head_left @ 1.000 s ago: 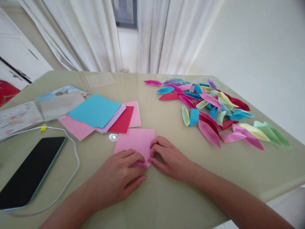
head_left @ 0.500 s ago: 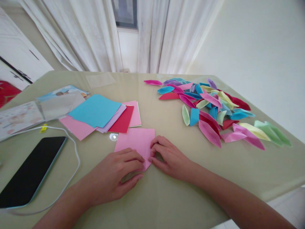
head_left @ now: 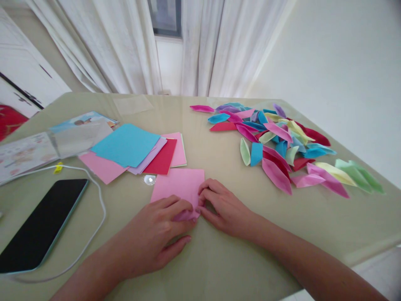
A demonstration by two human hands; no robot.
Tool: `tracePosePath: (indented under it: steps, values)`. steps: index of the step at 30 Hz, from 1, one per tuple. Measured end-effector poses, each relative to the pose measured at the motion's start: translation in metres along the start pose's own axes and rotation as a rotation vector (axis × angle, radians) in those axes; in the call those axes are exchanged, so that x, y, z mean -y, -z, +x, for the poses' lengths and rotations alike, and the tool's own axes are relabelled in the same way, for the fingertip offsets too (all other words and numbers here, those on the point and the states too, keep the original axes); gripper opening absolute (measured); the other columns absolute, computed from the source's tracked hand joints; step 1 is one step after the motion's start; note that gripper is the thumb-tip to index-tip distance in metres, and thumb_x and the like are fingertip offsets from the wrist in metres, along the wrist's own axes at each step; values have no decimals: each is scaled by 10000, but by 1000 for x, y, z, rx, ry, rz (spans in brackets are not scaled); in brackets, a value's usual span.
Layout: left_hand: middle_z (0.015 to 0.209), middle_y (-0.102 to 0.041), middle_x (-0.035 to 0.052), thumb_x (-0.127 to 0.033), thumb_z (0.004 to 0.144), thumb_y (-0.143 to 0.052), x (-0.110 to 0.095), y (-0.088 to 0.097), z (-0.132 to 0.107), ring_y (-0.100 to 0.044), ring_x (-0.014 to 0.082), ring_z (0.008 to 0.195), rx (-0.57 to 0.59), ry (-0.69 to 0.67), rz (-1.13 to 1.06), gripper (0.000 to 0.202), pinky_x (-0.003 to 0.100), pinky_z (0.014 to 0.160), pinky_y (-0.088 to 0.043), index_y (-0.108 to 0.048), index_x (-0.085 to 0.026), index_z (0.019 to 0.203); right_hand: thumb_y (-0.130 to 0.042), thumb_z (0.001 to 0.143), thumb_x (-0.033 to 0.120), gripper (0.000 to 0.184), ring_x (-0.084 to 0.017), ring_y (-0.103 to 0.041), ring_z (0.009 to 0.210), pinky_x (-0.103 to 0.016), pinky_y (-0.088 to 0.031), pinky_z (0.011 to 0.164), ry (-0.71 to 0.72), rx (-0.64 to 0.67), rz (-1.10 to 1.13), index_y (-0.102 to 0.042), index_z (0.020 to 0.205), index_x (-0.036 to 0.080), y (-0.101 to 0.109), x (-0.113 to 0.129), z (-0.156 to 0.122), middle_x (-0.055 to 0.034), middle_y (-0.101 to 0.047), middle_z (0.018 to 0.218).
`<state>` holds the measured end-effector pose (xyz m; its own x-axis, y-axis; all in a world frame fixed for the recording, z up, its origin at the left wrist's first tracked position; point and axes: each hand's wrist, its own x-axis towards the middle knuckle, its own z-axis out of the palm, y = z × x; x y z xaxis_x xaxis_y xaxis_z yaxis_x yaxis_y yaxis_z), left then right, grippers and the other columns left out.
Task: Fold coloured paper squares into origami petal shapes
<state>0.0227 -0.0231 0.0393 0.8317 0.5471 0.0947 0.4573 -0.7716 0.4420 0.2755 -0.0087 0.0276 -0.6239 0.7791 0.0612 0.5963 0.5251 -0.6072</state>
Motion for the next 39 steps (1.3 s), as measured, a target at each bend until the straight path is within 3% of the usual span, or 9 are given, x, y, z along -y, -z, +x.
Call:
tracePosePath:
  steps: [6, 10, 15, 20, 23, 28, 33, 36, 39]
  values:
    - [1219, -665, 64, -293, 974, -630, -1, -2, 2, -612, 249, 1098, -26, 20, -38, 274, 390, 973, -529, -718, -300, 1234, -787, 889, 351, 259, -275, -522, 1090, -451, -444, 968, -140, -20, -122, -591, 983, 211, 7, 5, -1, -81, -569, 1153]
    - [1217, -658, 64, -292, 971, -638, -2, -2, 1, -617, 247, 1089, -32, 48, -52, 255, 390, 979, -536, -739, -307, 1205, -751, 912, 420, 279, -292, -517, 1075, -474, -422, 930, -210, -5, -207, -580, 1012, 224, 4, 7, -3, -76, -555, 1147]
    - [1226, -667, 64, -289, 966, -647, 0, -2, 0, -632, 251, 1100, -53, 49, -75, 230, 393, 984, -548, -760, -317, 1165, -732, 925, 487, 319, -303, -524, 1063, -506, -424, 936, -291, 3, -248, -571, 1001, 222, 17, -4, -5, -80, -547, 1133]
    - [1253, -711, 24, -245, 955, -665, 2, 3, 0, -653, 232, 1167, 7, 15, -131, 183, 455, 1167, -441, -771, -313, 1088, -663, 981, 272, 108, -262, -541, 1068, -449, -457, 979, -10, -56, -149, -604, 1051, 215, 28, -19, 1, -97, -578, 1163]
    - [1273, -725, -5, -247, 964, -661, 8, 5, -2, -667, 206, 1190, 27, -18, -136, 133, 478, 1257, -334, -771, -306, 1010, -675, 974, 249, 105, -258, -570, 1094, -436, -460, 1000, 106, -19, -135, -648, 1066, 206, 33, -28, 4, -105, -632, 1197]
    - [1351, -703, 39, -208, 995, -598, 30, 4, -7, -625, 238, 1293, -136, -4, 105, 222, 501, 1234, -364, -760, -287, 1124, -562, 1059, 258, 192, -231, -636, 1018, -417, -449, 973, 258, 107, -235, -737, 997, 211, 42, -25, 0, -63, -762, 1028]
    - [1420, -659, 109, -330, 1009, -610, 40, -6, -5, -596, 326, 1317, -241, 79, 313, 263, 549, 1151, -441, -725, -239, 1228, -600, 1037, 386, 303, -243, -631, 921, -425, -467, 897, 295, 148, -332, -742, 838, 206, 41, -3, -6, -72, -758, 876]
    - [1447, -628, 157, -359, 1018, -610, 38, -15, 0, -593, 354, 1297, -342, 196, 361, 348, 553, 1091, -481, -666, -202, 1324, -662, 996, 417, 262, -241, -640, 984, -419, -477, 957, 356, 203, -240, -736, 855, 209, 34, 6, -6, -64, -771, 987]
    - [1322, -689, 137, -275, 1048, -557, 35, -21, 3, -636, 309, 1199, -396, 217, 326, 281, 497, 1032, -513, -671, -212, 1296, -721, 958, 427, 265, -266, -620, 1190, -431, -458, 1073, 361, 216, -172, -742, 1083, 194, 24, 6, -6, -91, -731, 1275]
